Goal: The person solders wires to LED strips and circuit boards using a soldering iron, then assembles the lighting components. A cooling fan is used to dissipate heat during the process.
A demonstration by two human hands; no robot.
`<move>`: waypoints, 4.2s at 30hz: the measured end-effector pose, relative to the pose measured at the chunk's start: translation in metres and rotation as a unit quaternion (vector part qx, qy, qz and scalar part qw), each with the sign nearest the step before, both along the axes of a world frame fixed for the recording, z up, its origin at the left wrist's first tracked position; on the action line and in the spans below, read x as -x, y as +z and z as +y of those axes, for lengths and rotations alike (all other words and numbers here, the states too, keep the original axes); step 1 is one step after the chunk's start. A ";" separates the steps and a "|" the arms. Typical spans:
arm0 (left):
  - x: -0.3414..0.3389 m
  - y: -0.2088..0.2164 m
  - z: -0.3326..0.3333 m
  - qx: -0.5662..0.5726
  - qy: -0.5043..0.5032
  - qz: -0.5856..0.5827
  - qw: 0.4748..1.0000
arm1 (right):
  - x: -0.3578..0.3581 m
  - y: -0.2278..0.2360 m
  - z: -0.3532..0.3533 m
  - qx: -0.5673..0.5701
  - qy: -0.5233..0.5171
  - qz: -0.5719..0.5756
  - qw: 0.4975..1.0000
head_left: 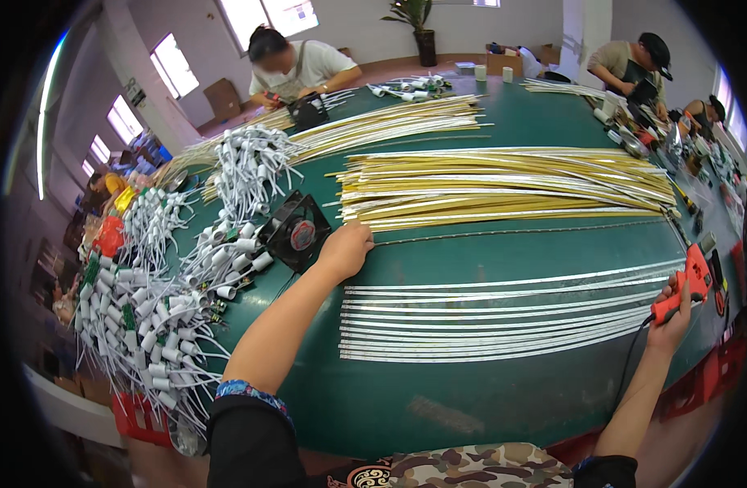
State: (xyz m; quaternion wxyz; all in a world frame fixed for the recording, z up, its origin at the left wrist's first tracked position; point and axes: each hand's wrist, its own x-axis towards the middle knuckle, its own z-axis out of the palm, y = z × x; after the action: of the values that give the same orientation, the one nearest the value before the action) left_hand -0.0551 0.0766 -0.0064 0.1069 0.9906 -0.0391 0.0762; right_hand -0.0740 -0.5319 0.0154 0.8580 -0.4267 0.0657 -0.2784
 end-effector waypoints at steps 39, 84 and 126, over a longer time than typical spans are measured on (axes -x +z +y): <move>0.034 0.023 0.042 0.093 -0.011 0.230 0.969 | 0.049 0.009 0.227 0.062 0.329 0.038 0.941; -0.007 0.016 0.000 -0.246 -0.096 0.020 0.964 | 0.048 0.031 0.199 -0.014 0.304 0.039 0.952; 0.033 0.017 0.049 0.399 0.074 0.308 0.861 | 0.043 0.029 0.191 -0.016 0.269 0.013 0.963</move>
State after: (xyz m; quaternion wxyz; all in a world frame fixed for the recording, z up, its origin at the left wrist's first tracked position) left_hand -0.0878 0.1253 0.0110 0.4938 0.8361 0.1028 -0.2156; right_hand -0.1175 -0.3411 0.0449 0.9069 -0.4187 -0.0358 -0.0306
